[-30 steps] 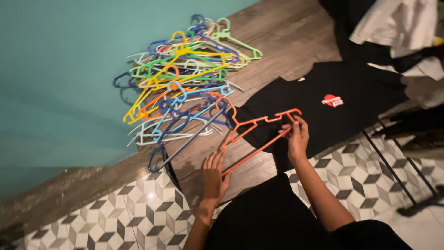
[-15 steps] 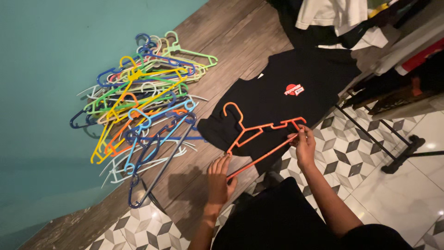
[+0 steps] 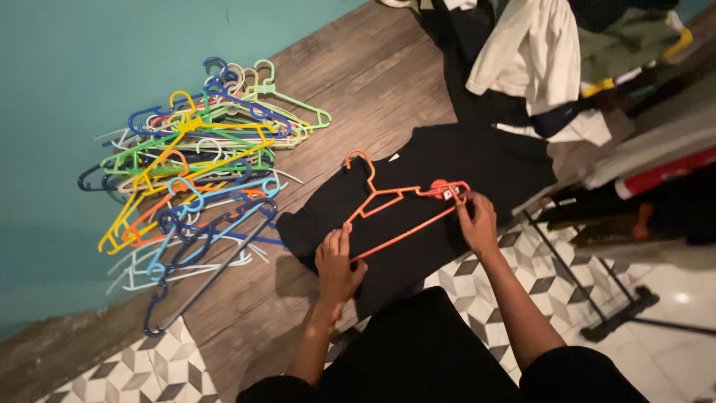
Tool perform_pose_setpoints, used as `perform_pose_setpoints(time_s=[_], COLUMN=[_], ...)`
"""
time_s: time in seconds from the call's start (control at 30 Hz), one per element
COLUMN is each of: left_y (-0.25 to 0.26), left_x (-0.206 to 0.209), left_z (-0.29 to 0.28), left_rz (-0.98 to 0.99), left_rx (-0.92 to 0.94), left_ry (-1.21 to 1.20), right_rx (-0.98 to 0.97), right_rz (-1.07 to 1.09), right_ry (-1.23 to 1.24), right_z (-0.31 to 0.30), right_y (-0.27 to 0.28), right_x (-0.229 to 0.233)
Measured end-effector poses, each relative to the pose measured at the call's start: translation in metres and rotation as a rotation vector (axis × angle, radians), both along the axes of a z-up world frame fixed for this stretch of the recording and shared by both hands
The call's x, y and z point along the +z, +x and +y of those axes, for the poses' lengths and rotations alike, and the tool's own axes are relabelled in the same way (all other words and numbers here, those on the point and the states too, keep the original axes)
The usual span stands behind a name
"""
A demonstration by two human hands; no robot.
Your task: The person picks up t-shirts from a pile on a bench, places them on plastic hangers, and hangs them on a metal clothing rack. The person handles a beige t-shirt and a black t-shirt, smoothing each before placing it on a hanger and moving it to the rack.
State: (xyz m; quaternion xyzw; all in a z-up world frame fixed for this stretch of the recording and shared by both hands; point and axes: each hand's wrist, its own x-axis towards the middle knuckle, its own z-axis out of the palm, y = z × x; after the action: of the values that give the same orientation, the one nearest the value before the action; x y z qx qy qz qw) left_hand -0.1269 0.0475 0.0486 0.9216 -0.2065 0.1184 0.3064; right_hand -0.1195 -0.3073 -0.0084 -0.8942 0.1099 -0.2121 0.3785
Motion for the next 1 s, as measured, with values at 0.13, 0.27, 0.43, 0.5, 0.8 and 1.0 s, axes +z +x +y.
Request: perform_pose_setpoints(time_s=[0.13, 0.27, 0.43, 0.5, 0.8, 1.0], left_y=[0.019, 0.027, 0.022, 0.024, 0.02, -0.001], left_x=[-0.021, -0.037, -0.041, -0.038, -0.036, -0.04], left_z=[-0.026, -0.038, -0.039, -0.034, -0.031, -0.018], left_rz=[-0.082, 0.041, 0.084, 0.102, 0.236, 0.215], left_rx=[0.054, 0.142, 0.259, 0.274, 0.312, 0.263], left_ry=[0.07, 0.063, 0.124, 0.145, 0.228, 0.251], right_rx=[0.16, 0.248, 0.344, 0.332, 0.303, 0.27], right_rz=[0.0, 0.08, 0.096, 0.123, 0.109, 0.14], right_ry=[-0.239, -0.273, -0.331, -0.354, -0.332, -0.335], right_z=[-0.03, -0.045, -0.055, -0.056, -0.054, -0.045], right_y=[0.025, 0.045, 0.054, 0.057, 0.04, 0.001], right_x=[0.01, 0.009, -0.002, -0.006, -0.014, -0.011])
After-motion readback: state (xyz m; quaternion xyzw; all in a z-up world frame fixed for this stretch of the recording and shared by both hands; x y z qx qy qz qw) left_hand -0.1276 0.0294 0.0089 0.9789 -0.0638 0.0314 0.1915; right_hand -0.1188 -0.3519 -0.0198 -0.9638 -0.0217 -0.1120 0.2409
